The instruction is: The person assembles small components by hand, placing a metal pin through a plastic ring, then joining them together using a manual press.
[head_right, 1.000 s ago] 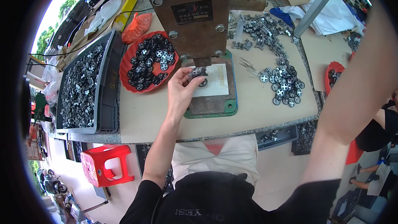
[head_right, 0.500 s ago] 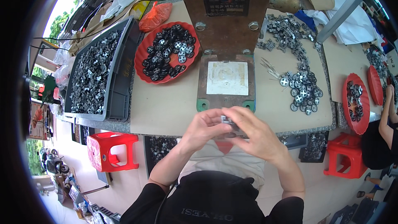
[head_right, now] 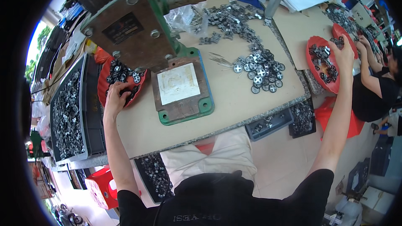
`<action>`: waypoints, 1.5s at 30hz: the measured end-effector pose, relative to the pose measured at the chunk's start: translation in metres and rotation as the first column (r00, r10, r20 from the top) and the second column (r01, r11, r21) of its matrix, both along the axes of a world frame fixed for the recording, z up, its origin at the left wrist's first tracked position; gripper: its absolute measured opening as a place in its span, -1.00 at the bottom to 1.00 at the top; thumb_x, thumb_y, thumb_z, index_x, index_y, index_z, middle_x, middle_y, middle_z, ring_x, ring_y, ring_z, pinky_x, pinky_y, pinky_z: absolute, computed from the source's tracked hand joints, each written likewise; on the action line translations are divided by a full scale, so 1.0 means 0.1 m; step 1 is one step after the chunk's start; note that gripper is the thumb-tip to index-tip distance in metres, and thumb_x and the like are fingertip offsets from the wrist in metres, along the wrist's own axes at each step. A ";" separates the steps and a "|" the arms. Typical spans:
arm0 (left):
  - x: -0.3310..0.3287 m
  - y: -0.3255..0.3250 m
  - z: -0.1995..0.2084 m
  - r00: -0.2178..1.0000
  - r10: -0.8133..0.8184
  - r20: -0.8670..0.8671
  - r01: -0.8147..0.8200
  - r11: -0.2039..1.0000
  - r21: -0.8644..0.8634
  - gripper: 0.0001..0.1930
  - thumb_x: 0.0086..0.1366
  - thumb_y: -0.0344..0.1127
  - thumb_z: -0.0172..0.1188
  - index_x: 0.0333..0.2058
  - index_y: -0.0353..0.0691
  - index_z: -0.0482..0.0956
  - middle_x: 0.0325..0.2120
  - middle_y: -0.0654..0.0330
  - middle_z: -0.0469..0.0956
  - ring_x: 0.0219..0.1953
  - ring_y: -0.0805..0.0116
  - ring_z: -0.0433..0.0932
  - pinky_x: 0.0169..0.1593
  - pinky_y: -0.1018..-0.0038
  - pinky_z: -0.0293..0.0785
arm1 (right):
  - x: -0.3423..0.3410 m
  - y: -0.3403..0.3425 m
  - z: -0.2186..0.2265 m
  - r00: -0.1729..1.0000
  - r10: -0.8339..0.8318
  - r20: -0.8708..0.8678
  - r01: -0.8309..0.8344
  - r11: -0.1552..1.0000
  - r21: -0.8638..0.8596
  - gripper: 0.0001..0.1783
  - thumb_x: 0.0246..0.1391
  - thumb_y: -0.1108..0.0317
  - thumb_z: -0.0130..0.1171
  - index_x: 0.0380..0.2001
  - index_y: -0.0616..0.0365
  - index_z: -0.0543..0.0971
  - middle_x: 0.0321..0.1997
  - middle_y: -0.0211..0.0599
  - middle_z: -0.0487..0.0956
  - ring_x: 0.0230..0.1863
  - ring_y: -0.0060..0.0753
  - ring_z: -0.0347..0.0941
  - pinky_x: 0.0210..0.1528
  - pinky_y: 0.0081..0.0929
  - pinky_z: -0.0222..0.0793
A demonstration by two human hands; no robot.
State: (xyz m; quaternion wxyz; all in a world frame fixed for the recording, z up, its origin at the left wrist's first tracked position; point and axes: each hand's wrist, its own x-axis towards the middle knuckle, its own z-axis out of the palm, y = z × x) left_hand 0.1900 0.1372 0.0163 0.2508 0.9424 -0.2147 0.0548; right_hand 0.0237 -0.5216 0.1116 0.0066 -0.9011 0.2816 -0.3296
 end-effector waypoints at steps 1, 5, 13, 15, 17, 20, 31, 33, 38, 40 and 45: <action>0.01 -0.01 -0.02 1.000 0.008 -0.027 -0.007 0.999 0.044 -0.77 0.00 -0.55 0.20 -0.29 -0.29 0.60 -0.31 0.09 0.50 -0.15 0.13 0.42 -0.03 0.36 0.33 | 0.03 -0.09 -0.08 1.000 -0.006 -0.003 0.006 1.000 0.004 -0.35 -0.12 0.15 0.31 0.03 0.25 0.42 -0.18 -0.03 0.56 -0.15 -0.17 0.50 -0.08 -0.33 0.35; 0.05 0.01 -0.07 1.000 0.008 -0.024 -0.006 0.997 0.083 -0.80 -0.01 -0.55 0.19 -0.33 -0.29 0.61 -0.35 0.09 0.50 -0.18 0.13 0.43 -0.04 0.34 0.33 | 0.16 0.33 -0.37 0.948 0.310 0.076 -0.287 0.933 -0.218 -0.48 -0.08 0.23 0.28 -0.04 0.24 0.47 -0.19 -0.07 0.57 -0.17 -0.15 0.49 -0.08 -0.33 0.37; 0.03 0.13 -0.06 0.995 0.012 -0.103 -0.014 1.000 -0.017 -0.84 -0.02 -0.56 0.19 -0.38 -0.32 0.59 -0.37 0.08 0.51 -0.18 0.12 0.46 -0.05 0.33 0.34 | 0.45 2.22 -0.93 0.771 0.632 -0.079 -0.535 0.710 0.458 -0.69 -0.11 0.36 0.25 -0.23 0.20 0.57 -0.32 -0.19 0.56 -0.34 -0.20 0.50 -0.28 -0.36 0.40; 0.01 0.13 -0.05 0.999 -0.017 -0.046 0.021 0.996 0.083 -0.83 -0.02 -0.56 0.19 -0.38 -0.32 0.59 -0.36 0.07 0.51 -0.18 0.11 0.46 -0.06 0.34 0.35 | 0.48 2.28 -1.05 0.763 0.635 -0.121 -0.553 0.737 0.389 -0.71 -0.11 0.37 0.25 -0.24 0.18 0.57 -0.33 -0.20 0.54 -0.31 -0.15 0.50 -0.27 -0.33 0.40; 0.00 0.12 -0.04 0.998 0.006 -0.064 0.000 0.996 0.091 -0.84 -0.03 -0.56 0.19 -0.39 -0.32 0.59 -0.35 0.07 0.51 -0.18 0.11 0.46 -0.06 0.34 0.35 | 0.54 2.35 -1.12 0.758 0.619 -0.203 -0.548 0.774 0.317 -0.72 -0.12 0.36 0.25 -0.26 0.16 0.58 -0.34 -0.20 0.50 -0.29 -0.10 0.49 -0.25 -0.27 0.40; -0.02 0.11 0.01 0.996 0.046 -0.072 -0.039 0.994 0.102 -0.86 -0.04 -0.55 0.21 -0.41 -0.33 0.58 -0.34 0.07 0.51 -0.19 0.12 0.45 -0.07 0.35 0.35 | 0.53 2.42 -1.12 0.755 0.627 -0.191 -0.533 0.758 0.377 -0.74 -0.11 0.35 0.25 -0.28 0.17 0.58 -0.36 -0.21 0.49 -0.30 -0.12 0.49 -0.25 -0.26 0.39; -0.03 0.15 -0.06 0.986 0.166 0.021 -0.163 0.982 -0.090 -0.84 0.01 -0.48 0.24 -0.36 -0.31 0.61 -0.43 0.02 0.56 -0.30 0.14 0.52 -0.17 0.37 0.40 | 0.74 2.59 -1.12 0.663 0.720 -0.205 -0.574 0.664 0.478 -0.88 -0.10 0.41 0.16 -0.46 0.23 0.56 -0.36 -0.14 0.51 -0.25 -0.08 0.47 -0.20 -0.21 0.37; -0.06 0.14 -0.04 0.983 0.175 -0.047 -0.179 0.977 -0.115 -0.84 0.01 -0.48 0.23 -0.36 -0.30 0.61 -0.42 0.02 0.57 -0.27 0.13 0.53 -0.14 0.38 0.40 | 0.81 2.58 -1.17 0.611 0.757 -0.229 -0.599 0.632 0.491 -0.90 -0.09 0.46 0.10 -0.47 0.25 0.55 -0.35 -0.10 0.51 -0.23 -0.03 0.46 -0.17 -0.19 0.35; -0.03 0.26 -0.07 0.990 0.139 -0.027 -0.141 0.987 -0.075 -0.81 0.04 -0.50 0.19 -0.31 -0.31 0.62 -0.33 0.01 0.58 -0.19 0.08 0.53 -0.05 0.33 0.39 | 0.80 2.60 -1.17 0.541 0.758 -0.365 -0.664 0.651 0.368 -0.96 -0.04 0.54 0.02 -0.46 0.23 0.46 -0.36 -0.10 0.47 -0.21 0.00 0.44 -0.21 -0.20 0.34; -0.06 0.26 -0.04 0.980 0.175 -0.091 -0.183 0.979 -0.085 -0.81 0.04 -0.49 0.20 -0.31 -0.31 0.62 -0.32 0.01 0.58 -0.18 0.07 0.53 -0.04 0.32 0.38 | 0.84 2.61 -1.17 0.518 0.814 -0.264 -0.732 0.581 0.356 -0.97 0.02 0.54 0.00 -0.42 0.24 0.44 -0.35 -0.10 0.47 -0.24 -0.03 0.44 -0.23 -0.25 0.33; -0.06 0.22 0.07 0.956 0.206 -0.211 -0.209 0.978 0.004 -0.74 0.06 -0.44 0.26 -0.22 -0.31 0.60 -0.34 0.05 0.60 -0.27 0.19 0.59 -0.14 0.38 0.45 | 1.01 2.65 -1.23 0.550 0.827 0.115 -0.800 0.482 0.357 -0.94 0.04 0.54 0.03 -0.37 0.24 0.44 -0.34 -0.10 0.47 -0.30 -0.07 0.42 -0.27 -0.32 0.31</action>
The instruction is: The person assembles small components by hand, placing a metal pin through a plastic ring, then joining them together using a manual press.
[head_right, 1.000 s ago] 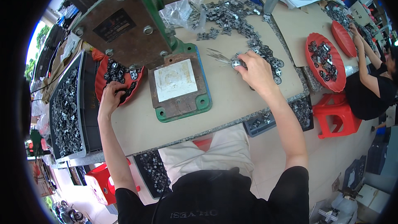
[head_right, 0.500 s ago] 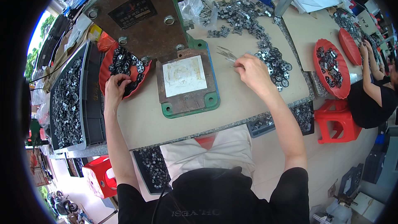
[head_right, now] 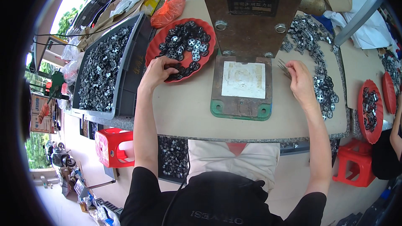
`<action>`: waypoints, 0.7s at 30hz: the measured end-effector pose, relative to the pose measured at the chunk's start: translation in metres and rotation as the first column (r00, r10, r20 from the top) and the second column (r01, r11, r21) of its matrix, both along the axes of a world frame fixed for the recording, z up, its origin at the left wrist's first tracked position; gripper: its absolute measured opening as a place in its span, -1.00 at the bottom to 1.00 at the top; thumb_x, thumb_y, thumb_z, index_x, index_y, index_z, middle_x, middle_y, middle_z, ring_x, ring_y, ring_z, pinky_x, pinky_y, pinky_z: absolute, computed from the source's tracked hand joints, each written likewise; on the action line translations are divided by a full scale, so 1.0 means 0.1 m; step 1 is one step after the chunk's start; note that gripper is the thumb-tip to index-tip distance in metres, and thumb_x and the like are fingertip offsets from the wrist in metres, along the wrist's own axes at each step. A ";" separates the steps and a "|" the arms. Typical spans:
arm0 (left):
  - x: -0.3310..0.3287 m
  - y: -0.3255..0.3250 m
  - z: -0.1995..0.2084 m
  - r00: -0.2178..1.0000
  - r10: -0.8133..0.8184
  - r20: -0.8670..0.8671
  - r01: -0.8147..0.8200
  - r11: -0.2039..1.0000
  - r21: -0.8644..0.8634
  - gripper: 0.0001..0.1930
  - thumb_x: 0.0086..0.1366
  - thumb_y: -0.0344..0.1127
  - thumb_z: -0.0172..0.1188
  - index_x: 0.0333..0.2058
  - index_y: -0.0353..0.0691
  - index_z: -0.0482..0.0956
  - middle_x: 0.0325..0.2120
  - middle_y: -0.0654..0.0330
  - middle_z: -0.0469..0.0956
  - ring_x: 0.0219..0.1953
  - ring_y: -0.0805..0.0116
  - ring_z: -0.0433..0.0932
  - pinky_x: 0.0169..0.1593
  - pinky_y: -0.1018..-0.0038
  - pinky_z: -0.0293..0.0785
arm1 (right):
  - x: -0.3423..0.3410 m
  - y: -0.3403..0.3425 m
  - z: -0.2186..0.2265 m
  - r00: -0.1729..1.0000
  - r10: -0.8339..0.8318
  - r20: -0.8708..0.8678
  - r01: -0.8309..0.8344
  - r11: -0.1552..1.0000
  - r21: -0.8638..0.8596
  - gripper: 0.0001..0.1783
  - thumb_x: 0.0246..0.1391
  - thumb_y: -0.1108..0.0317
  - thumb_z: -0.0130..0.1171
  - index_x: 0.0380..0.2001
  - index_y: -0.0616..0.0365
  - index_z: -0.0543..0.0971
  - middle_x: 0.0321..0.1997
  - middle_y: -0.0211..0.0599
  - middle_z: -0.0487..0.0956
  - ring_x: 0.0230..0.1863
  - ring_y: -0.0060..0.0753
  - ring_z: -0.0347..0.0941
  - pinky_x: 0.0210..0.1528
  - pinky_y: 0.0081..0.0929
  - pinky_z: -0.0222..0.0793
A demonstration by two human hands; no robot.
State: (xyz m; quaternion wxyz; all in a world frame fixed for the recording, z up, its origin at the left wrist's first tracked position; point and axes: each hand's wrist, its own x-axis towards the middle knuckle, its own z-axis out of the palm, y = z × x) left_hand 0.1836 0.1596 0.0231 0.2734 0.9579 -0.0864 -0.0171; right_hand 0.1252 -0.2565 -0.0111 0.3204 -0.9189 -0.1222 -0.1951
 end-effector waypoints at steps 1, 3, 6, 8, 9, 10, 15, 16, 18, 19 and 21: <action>0.02 0.00 0.01 0.999 0.025 -0.038 -0.025 1.000 0.013 -0.73 0.05 -0.41 0.27 -0.22 -0.31 0.61 -0.35 0.04 0.61 -0.30 0.19 0.59 -0.15 0.38 0.46 | 0.02 0.02 0.00 0.997 -0.013 0.073 0.011 1.000 0.024 -0.93 0.03 0.54 0.04 -0.36 0.24 0.45 -0.34 -0.11 0.48 -0.32 -0.10 0.41 -0.28 -0.35 0.31; 0.08 -0.01 0.00 0.996 0.048 -0.076 -0.046 0.999 0.026 -0.72 0.05 -0.38 0.29 -0.22 -0.31 0.61 -0.36 0.03 0.61 -0.32 0.19 0.60 -0.17 0.38 0.47 | -0.03 0.06 0.08 0.993 -0.007 0.120 0.005 1.000 0.014 -0.93 0.04 0.54 0.05 -0.36 0.25 0.46 -0.38 -0.12 0.48 -0.34 -0.13 0.42 -0.31 -0.37 0.31; 0.15 0.00 -0.07 0.999 0.042 0.029 -0.045 0.994 0.098 -0.73 0.04 -0.36 0.30 -0.25 -0.30 0.63 -0.39 0.02 0.62 -0.33 0.18 0.60 -0.18 0.39 0.47 | -0.20 0.19 0.19 0.987 -0.045 0.153 0.049 0.999 -0.018 -0.93 0.05 0.54 0.05 -0.35 0.26 0.48 -0.45 -0.13 0.48 -0.42 -0.17 0.42 -0.37 -0.40 0.31; 0.16 -0.04 -0.09 0.998 0.062 0.033 -0.066 0.987 0.148 -0.74 0.02 -0.34 0.31 -0.28 -0.29 0.64 -0.40 0.01 0.61 -0.34 0.18 0.60 -0.18 0.40 0.47 | -0.35 0.24 0.23 0.985 -0.102 0.141 0.109 0.993 -0.047 -0.93 0.06 0.54 0.05 -0.35 0.27 0.49 -0.49 -0.13 0.47 -0.46 -0.19 0.41 -0.41 -0.41 0.31; 0.15 -0.05 -0.09 0.998 0.059 0.030 -0.062 0.987 0.146 -0.74 0.02 -0.34 0.31 -0.28 -0.29 0.64 -0.40 0.01 0.61 -0.34 0.18 0.60 -0.18 0.40 0.47 | -0.41 0.26 0.24 0.987 -0.106 0.121 0.111 0.993 -0.035 -0.90 0.07 0.54 0.05 -0.32 0.27 0.50 -0.49 -0.14 0.49 -0.49 -0.22 0.42 -0.43 -0.43 0.31; 0.14 -0.08 -0.07 0.998 0.061 0.030 -0.065 0.983 0.169 -0.72 0.00 -0.34 0.32 -0.26 -0.28 0.63 -0.41 0.03 0.61 -0.34 0.19 0.59 -0.18 0.40 0.46 | -0.48 0.27 0.26 0.988 -0.115 0.102 0.118 0.993 -0.025 -0.88 0.08 0.54 0.04 -0.29 0.27 0.51 -0.49 -0.16 0.51 -0.51 -0.25 0.43 -0.45 -0.45 0.32; 0.16 -0.11 -0.05 0.996 0.082 -0.026 -0.076 0.979 0.190 -0.68 -0.03 -0.36 0.34 -0.23 -0.25 0.62 -0.47 0.08 0.58 -0.34 0.22 0.57 -0.17 0.39 0.45 | -0.70 0.38 0.26 0.995 -0.101 -0.002 0.099 0.968 0.230 -0.84 0.08 0.55 0.05 -0.25 0.27 0.53 -0.36 -0.20 0.58 -0.46 -0.43 0.48 -0.43 -0.55 0.34; 0.16 -0.12 -0.03 0.995 0.086 -0.054 -0.074 0.977 0.201 -0.69 -0.03 -0.38 0.34 -0.24 -0.25 0.62 -0.49 0.10 0.57 -0.34 0.23 0.56 -0.17 0.39 0.45 | -0.75 0.42 0.28 0.993 -0.074 -0.090 0.094 0.965 0.244 -0.86 0.07 0.55 0.06 -0.27 0.28 0.53 -0.36 -0.20 0.57 -0.47 -0.42 0.47 -0.43 -0.55 0.34; 0.17 -0.10 -0.05 0.993 0.090 -0.079 -0.071 0.975 0.211 -0.71 -0.04 -0.40 0.33 -0.26 -0.24 0.62 -0.51 0.11 0.55 -0.34 0.24 0.56 -0.17 0.38 0.45 | -0.81 0.53 0.31 0.982 -0.028 -0.189 0.079 0.960 0.267 -0.88 0.04 0.57 0.07 -0.32 0.29 0.54 -0.38 -0.21 0.56 -0.47 -0.37 0.47 -0.42 -0.55 0.33; 0.17 -0.07 -0.09 0.999 0.040 0.026 -0.045 0.976 0.212 -0.73 -0.04 -0.41 0.33 -0.28 -0.25 0.61 -0.51 0.12 0.55 -0.35 0.25 0.55 -0.18 0.39 0.45 | -0.82 0.57 0.31 0.982 -0.029 -0.186 0.079 0.960 0.268 -0.88 0.04 0.57 0.07 -0.32 0.29 0.54 -0.38 -0.21 0.56 -0.47 -0.37 0.47 -0.42 -0.55 0.33; 0.17 -0.02 -0.12 0.991 -0.010 0.134 -0.020 0.976 0.218 -0.76 -0.04 -0.43 0.32 -0.31 -0.26 0.61 -0.51 0.13 0.55 -0.35 0.25 0.55 -0.19 0.39 0.45 | -0.83 0.65 0.30 0.987 0.035 -0.157 0.011 0.960 0.280 -0.88 0.03 0.58 0.08 -0.33 0.28 0.54 -0.39 -0.20 0.55 -0.46 -0.32 0.47 -0.41 -0.55 0.34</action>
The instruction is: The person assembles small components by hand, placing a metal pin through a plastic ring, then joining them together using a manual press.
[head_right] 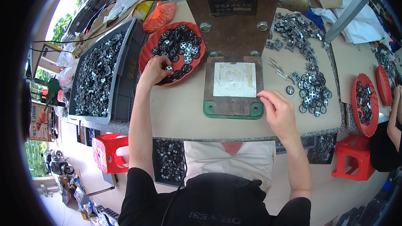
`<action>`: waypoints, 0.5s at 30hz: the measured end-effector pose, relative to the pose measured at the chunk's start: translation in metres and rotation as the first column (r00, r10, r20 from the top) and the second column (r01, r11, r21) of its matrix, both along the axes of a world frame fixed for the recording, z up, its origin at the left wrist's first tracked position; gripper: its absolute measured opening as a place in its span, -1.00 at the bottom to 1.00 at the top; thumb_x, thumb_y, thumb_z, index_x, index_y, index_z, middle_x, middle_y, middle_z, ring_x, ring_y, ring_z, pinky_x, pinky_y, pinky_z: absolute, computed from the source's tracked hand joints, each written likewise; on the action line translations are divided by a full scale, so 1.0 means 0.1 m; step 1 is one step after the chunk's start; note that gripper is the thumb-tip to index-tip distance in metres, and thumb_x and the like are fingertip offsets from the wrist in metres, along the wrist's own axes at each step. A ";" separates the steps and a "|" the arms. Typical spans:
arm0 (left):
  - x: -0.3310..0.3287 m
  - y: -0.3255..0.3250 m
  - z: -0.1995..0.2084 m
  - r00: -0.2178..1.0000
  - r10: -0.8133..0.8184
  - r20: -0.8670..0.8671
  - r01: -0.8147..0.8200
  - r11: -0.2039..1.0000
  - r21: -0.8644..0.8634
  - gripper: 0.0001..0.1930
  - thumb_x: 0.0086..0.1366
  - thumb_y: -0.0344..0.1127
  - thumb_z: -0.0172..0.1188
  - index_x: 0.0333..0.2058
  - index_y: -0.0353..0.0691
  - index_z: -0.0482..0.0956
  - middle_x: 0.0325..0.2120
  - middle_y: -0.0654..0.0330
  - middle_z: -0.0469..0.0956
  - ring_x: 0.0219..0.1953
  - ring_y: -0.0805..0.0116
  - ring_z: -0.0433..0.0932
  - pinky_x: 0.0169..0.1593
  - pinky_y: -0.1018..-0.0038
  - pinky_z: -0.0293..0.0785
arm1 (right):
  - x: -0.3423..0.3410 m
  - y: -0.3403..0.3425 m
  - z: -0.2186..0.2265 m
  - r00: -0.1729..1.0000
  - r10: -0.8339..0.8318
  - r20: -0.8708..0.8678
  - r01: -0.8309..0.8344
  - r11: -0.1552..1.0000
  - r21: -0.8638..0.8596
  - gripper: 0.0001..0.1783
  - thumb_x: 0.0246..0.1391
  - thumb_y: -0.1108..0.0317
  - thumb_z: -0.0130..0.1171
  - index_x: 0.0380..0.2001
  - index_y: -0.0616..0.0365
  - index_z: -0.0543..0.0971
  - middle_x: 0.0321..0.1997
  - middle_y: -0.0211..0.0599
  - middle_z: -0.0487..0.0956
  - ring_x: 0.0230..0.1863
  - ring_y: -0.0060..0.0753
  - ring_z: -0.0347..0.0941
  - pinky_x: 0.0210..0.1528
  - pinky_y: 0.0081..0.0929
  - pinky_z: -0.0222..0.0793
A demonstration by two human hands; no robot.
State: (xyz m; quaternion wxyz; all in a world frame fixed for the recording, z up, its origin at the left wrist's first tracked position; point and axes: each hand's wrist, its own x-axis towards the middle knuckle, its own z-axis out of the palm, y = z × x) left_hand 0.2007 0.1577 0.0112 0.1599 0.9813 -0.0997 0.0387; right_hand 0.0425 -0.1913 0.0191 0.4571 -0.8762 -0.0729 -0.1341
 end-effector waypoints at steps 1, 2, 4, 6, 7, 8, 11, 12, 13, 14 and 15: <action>0.00 -0.02 0.04 0.999 0.004 -0.038 -0.005 0.999 -0.042 -0.76 -0.04 -0.43 0.32 -0.32 -0.27 0.60 -0.47 0.12 0.55 -0.35 0.25 0.56 -0.20 0.39 0.45 | 0.01 0.04 0.00 0.999 0.006 0.037 -0.006 1.000 0.002 -0.88 0.00 0.58 0.10 -0.34 0.27 0.54 -0.39 -0.20 0.55 -0.45 -0.29 0.47 -0.40 -0.55 0.34; -0.01 -0.03 0.07 0.997 0.006 -0.077 -0.012 0.997 -0.083 -0.76 -0.04 -0.44 0.32 -0.32 -0.29 0.59 -0.44 0.10 0.55 -0.35 0.25 0.56 -0.21 0.39 0.45 | 0.02 0.07 -0.01 0.999 0.003 0.040 -0.003 1.000 0.002 -0.88 0.00 0.58 0.10 -0.34 0.27 0.54 -0.39 -0.20 0.55 -0.45 -0.29 0.47 -0.40 -0.55 0.34; -0.08 -0.05 0.08 0.997 0.052 -0.058 -0.066 0.962 -0.266 -0.77 -0.07 -0.44 0.32 -0.35 -0.31 0.60 -0.42 0.06 0.56 -0.29 0.16 0.54 -0.18 0.35 0.43 | 0.03 0.14 -0.03 0.987 0.016 0.162 -0.017 1.000 0.005 -0.89 -0.01 0.59 0.12 -0.36 0.26 0.55 -0.38 -0.20 0.55 -0.44 -0.30 0.48 -0.40 -0.53 0.35; -0.08 -0.04 0.03 0.993 0.101 -0.052 -0.114 0.890 -0.441 -0.77 -0.09 -0.45 0.32 -0.38 -0.33 0.60 -0.40 0.02 0.58 -0.24 0.07 0.52 -0.14 0.30 0.42 | 0.04 0.22 0.01 0.987 0.021 0.160 -0.024 1.000 0.015 -0.90 -0.01 0.59 0.12 -0.36 0.25 0.55 -0.38 -0.21 0.55 -0.44 -0.31 0.48 -0.41 -0.53 0.35; -0.08 -0.01 -0.02 0.991 0.104 0.087 -0.066 0.930 -0.363 -0.77 -0.08 -0.44 0.32 -0.37 -0.32 0.60 -0.40 0.00 0.58 -0.22 0.06 0.51 -0.13 0.28 0.41 | 0.05 0.26 0.03 0.987 0.031 0.160 -0.035 0.999 0.025 -0.90 -0.01 0.58 0.13 -0.37 0.25 0.56 -0.38 -0.22 0.55 -0.44 -0.32 0.47 -0.42 -0.53 0.36; -0.08 0.02 -0.06 0.970 0.093 0.224 -0.029 0.961 -0.275 -0.78 -0.07 -0.43 0.32 -0.37 -0.32 0.61 -0.40 -0.01 0.58 -0.20 0.05 0.49 -0.12 0.26 0.41 | 0.06 0.28 0.05 0.987 0.032 0.160 -0.036 0.999 0.025 -0.90 -0.01 0.58 0.13 -0.37 0.25 0.56 -0.38 -0.22 0.55 -0.44 -0.32 0.47 -0.42 -0.53 0.36; -0.05 0.02 -0.07 0.987 0.074 0.146 -0.061 0.994 -0.091 -0.77 -0.07 -0.41 0.33 -0.35 -0.29 0.63 -0.44 0.00 0.59 -0.22 0.03 0.49 -0.13 0.24 0.41 | 0.07 0.33 0.08 0.989 0.011 0.147 -0.021 0.997 0.069 -0.91 -0.01 0.58 0.14 -0.38 0.25 0.56 -0.39 -0.23 0.54 -0.46 -0.35 0.46 -0.44 -0.54 0.36; -0.04 0.03 -0.08 0.986 0.075 0.147 -0.062 0.994 -0.091 -0.77 -0.07 -0.41 0.33 -0.35 -0.29 0.63 -0.44 0.00 0.59 -0.22 0.03 0.49 -0.13 0.24 0.41 | 0.06 0.34 0.09 0.990 0.013 0.142 -0.023 0.997 0.069 -0.91 -0.01 0.58 0.14 -0.38 0.24 0.56 -0.39 -0.23 0.54 -0.46 -0.36 0.46 -0.44 -0.54 0.35; -0.01 0.03 -0.09 0.992 0.065 0.110 -0.059 0.997 -0.050 -0.75 -0.05 -0.44 0.32 -0.32 -0.29 0.62 -0.46 0.01 0.59 -0.30 0.09 0.54 -0.18 0.30 0.43 | 0.06 0.34 0.09 0.990 0.012 0.139 -0.021 0.997 0.068 -0.91 -0.01 0.58 0.14 -0.38 0.24 0.56 -0.39 -0.24 0.54 -0.47 -0.37 0.46 -0.44 -0.54 0.35; 0.00 0.03 -0.10 0.996 0.056 0.072 -0.055 0.998 -0.009 -0.73 -0.04 -0.46 0.31 -0.28 -0.28 0.62 -0.49 0.02 0.60 -0.37 0.14 0.59 -0.23 0.37 0.45 | 0.05 0.34 0.09 0.990 0.011 0.141 -0.021 0.998 0.067 -0.91 -0.01 0.58 0.14 -0.38 0.24 0.56 -0.39 -0.24 0.54 -0.47 -0.37 0.46 -0.44 -0.54 0.35; 0.01 0.04 -0.11 0.996 0.056 0.074 -0.055 0.998 -0.010 -0.73 -0.04 -0.46 0.31 -0.28 -0.28 0.62 -0.49 0.02 0.60 -0.37 0.14 0.59 -0.23 0.37 0.45 | 0.04 0.33 0.08 0.989 0.015 0.150 -0.023 0.998 0.052 -0.91 -0.02 0.58 0.15 -0.38 0.24 0.56 -0.39 -0.24 0.54 -0.47 -0.38 0.46 -0.45 -0.55 0.35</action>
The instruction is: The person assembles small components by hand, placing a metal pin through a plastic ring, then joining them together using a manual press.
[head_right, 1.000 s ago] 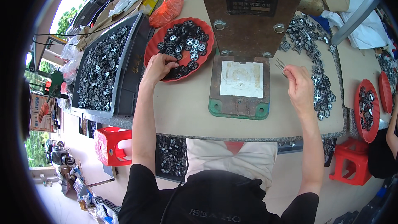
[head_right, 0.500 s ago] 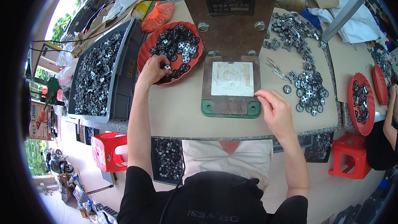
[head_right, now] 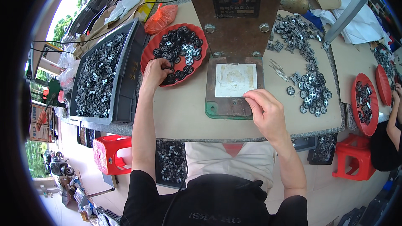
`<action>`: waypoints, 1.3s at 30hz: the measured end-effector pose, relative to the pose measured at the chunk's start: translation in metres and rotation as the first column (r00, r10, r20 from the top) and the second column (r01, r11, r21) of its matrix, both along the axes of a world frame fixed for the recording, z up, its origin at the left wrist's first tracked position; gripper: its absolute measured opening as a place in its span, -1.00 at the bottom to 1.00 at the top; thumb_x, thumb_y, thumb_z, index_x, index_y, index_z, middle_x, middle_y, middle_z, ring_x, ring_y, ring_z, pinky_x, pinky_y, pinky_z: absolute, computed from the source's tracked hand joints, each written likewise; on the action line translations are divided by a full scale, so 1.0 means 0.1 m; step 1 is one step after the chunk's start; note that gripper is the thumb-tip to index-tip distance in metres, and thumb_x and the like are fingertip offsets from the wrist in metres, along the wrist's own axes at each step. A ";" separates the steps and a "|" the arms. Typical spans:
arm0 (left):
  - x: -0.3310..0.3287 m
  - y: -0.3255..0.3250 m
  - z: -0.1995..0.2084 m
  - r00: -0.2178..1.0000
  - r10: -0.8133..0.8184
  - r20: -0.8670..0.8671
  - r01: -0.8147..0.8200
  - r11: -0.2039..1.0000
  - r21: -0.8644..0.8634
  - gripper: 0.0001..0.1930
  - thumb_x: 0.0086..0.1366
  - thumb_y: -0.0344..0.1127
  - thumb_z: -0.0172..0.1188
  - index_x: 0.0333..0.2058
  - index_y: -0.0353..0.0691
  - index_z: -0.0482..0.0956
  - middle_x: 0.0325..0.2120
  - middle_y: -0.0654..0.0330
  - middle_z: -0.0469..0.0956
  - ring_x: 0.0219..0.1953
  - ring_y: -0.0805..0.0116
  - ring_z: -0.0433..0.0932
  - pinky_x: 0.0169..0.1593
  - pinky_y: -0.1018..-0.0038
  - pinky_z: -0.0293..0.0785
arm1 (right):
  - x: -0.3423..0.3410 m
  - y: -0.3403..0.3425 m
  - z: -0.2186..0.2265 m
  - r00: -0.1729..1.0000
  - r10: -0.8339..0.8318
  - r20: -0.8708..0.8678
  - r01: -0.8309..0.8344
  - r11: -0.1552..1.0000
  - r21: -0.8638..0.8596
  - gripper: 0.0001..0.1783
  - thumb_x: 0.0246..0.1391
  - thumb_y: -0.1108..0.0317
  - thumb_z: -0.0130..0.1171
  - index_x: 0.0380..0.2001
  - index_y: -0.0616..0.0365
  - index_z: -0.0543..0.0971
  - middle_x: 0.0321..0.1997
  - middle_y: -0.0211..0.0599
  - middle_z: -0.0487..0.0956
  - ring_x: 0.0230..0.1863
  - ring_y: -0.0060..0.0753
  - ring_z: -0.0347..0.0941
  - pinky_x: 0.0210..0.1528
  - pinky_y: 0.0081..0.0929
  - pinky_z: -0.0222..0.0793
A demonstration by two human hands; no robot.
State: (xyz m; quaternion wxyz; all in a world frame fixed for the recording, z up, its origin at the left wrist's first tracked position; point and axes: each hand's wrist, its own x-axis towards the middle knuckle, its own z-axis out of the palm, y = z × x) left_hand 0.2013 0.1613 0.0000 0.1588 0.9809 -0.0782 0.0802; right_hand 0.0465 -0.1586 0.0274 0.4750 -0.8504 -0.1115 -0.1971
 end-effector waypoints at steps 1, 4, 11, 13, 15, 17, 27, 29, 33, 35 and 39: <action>0.00 0.00 0.00 1.000 0.029 -0.007 -0.030 0.999 -0.045 -0.73 -0.04 -0.45 0.32 -0.28 -0.28 0.62 -0.49 0.03 0.60 -0.37 0.17 0.59 -0.24 0.38 0.45 | -0.01 -0.01 -0.01 1.000 0.000 0.009 0.000 1.000 -0.014 -0.91 -0.02 0.58 0.15 -0.38 0.24 0.56 -0.39 -0.24 0.54 -0.47 -0.39 0.46 -0.46 -0.56 0.35; -0.04 -0.03 0.04 0.995 0.088 0.047 -0.073 0.962 -0.265 -0.73 -0.04 -0.44 0.32 -0.28 -0.27 0.63 -0.50 0.05 0.60 -0.41 0.23 0.59 -0.28 0.40 0.46 | -0.04 -0.05 -0.04 1.000 -0.008 0.023 0.008 1.000 -0.019 -0.90 -0.03 0.58 0.16 -0.38 0.25 0.57 -0.39 -0.24 0.55 -0.47 -0.39 0.47 -0.46 -0.59 0.35; -0.93 -0.72 0.30 0.957 -0.244 -0.157 -0.095 0.249 -0.964 -0.73 0.13 -0.49 0.24 -0.17 -0.47 0.55 -0.45 0.15 0.57 -0.44 0.49 0.54 -0.33 0.64 0.47 | -0.09 0.10 0.01 1.000 0.028 -0.002 -0.028 0.996 0.081 -0.83 -0.06 0.61 0.18 -0.32 0.22 0.61 -0.37 -0.27 0.56 -0.44 -0.48 0.48 -0.43 -0.62 0.37; -1.24 -0.98 0.21 0.922 -0.320 -0.217 -0.192 0.110 -0.975 -0.72 0.11 -0.54 0.24 -0.16 -0.45 0.55 -0.42 0.18 0.53 -0.43 0.48 0.55 -0.30 0.64 0.49 | -0.09 0.25 0.03 0.998 0.069 -0.008 -0.066 0.983 0.170 -0.80 -0.06 0.61 0.18 -0.29 0.22 0.61 -0.36 -0.29 0.55 -0.42 -0.51 0.50 -0.42 -0.63 0.38; -1.44 -1.17 0.14 0.907 -0.361 -0.217 -0.222 0.027 -0.975 -0.72 0.10 -0.58 0.24 -0.16 -0.44 0.55 -0.39 0.19 0.51 -0.43 0.47 0.55 -0.28 0.62 0.50 | -0.09 0.37 0.01 0.997 0.071 0.004 -0.071 0.975 0.213 -0.79 -0.05 0.61 0.18 -0.29 0.21 0.61 -0.36 -0.30 0.54 -0.42 -0.50 0.50 -0.41 -0.62 0.39; -1.53 -1.28 0.07 0.897 -0.398 -0.195 -0.234 -0.052 -0.971 -0.72 0.10 -0.59 0.23 -0.16 -0.42 0.56 -0.39 0.21 0.51 -0.37 0.48 0.55 -0.23 0.62 0.49 | -0.11 0.41 -0.03 0.997 0.076 0.023 -0.080 0.963 0.256 -0.79 -0.05 0.61 0.18 -0.28 0.21 0.61 -0.36 -0.30 0.53 -0.42 -0.49 0.50 -0.41 -0.61 0.40; -1.68 -1.31 0.00 0.852 -0.477 -0.216 -0.359 -0.232 -0.904 -0.68 0.32 -0.44 0.01 0.02 -0.44 0.40 -0.17 0.17 0.53 -0.09 0.42 0.50 -0.04 0.47 0.52 | -0.23 0.37 -0.14 0.985 0.004 0.173 -0.008 1.000 0.020 -0.70 -0.12 0.59 0.22 -0.22 0.16 0.60 -0.46 -0.35 0.46 -0.51 -0.43 0.43 -0.52 -0.53 0.35; -1.68 -1.33 -0.01 0.839 -0.500 -0.215 -0.368 -0.231 -0.901 -0.66 0.33 -0.40 0.00 0.02 -0.46 0.39 -0.12 0.06 0.51 -0.12 0.40 0.51 -0.01 0.44 0.49 | -0.26 0.34 -0.15 0.990 0.023 0.140 -0.022 1.000 -0.002 -0.69 -0.13 0.59 0.23 -0.22 0.16 0.60 -0.47 -0.36 0.46 -0.51 -0.44 0.42 -0.52 -0.54 0.34; -1.72 -1.31 -0.03 0.831 -0.534 -0.156 -0.342 -0.269 -0.900 -0.64 0.32 -0.41 0.01 0.06 -0.45 0.36 -0.12 0.07 0.51 -0.12 0.41 0.50 -0.03 0.47 0.45 | -0.27 0.32 -0.14 0.990 0.036 0.136 -0.026 0.996 -0.080 -0.68 -0.14 0.61 0.24 -0.23 0.15 0.61 -0.49 -0.37 0.47 -0.54 -0.50 0.41 -0.55 -0.59 0.32; -1.73 -1.30 0.00 0.825 -0.546 -0.142 -0.294 -0.201 -0.935 -0.59 0.31 -0.41 0.05 0.11 -0.39 0.32 -0.13 0.15 0.52 -0.17 0.47 0.49 -0.01 0.53 0.41 | -0.29 0.31 -0.11 0.991 0.038 0.128 -0.025 0.995 -0.100 -0.69 -0.13 0.63 0.25 -0.23 0.17 0.63 -0.49 -0.35 0.50 -0.54 -0.53 0.42 -0.55 -0.63 0.33; -1.70 -1.25 -0.09 0.798 -0.595 -0.088 -0.340 -0.324 -0.883 -0.57 0.30 -0.41 0.06 0.13 -0.37 0.29 -0.10 0.13 0.51 -0.16 0.46 0.49 0.00 0.51 0.40 | -0.29 0.30 -0.08 0.991 0.058 0.122 -0.051 0.997 -0.059 -0.67 -0.17 0.59 0.24 -0.23 0.12 0.61 -0.51 -0.39 0.43 -0.56 -0.46 0.38 -0.55 -0.52 0.31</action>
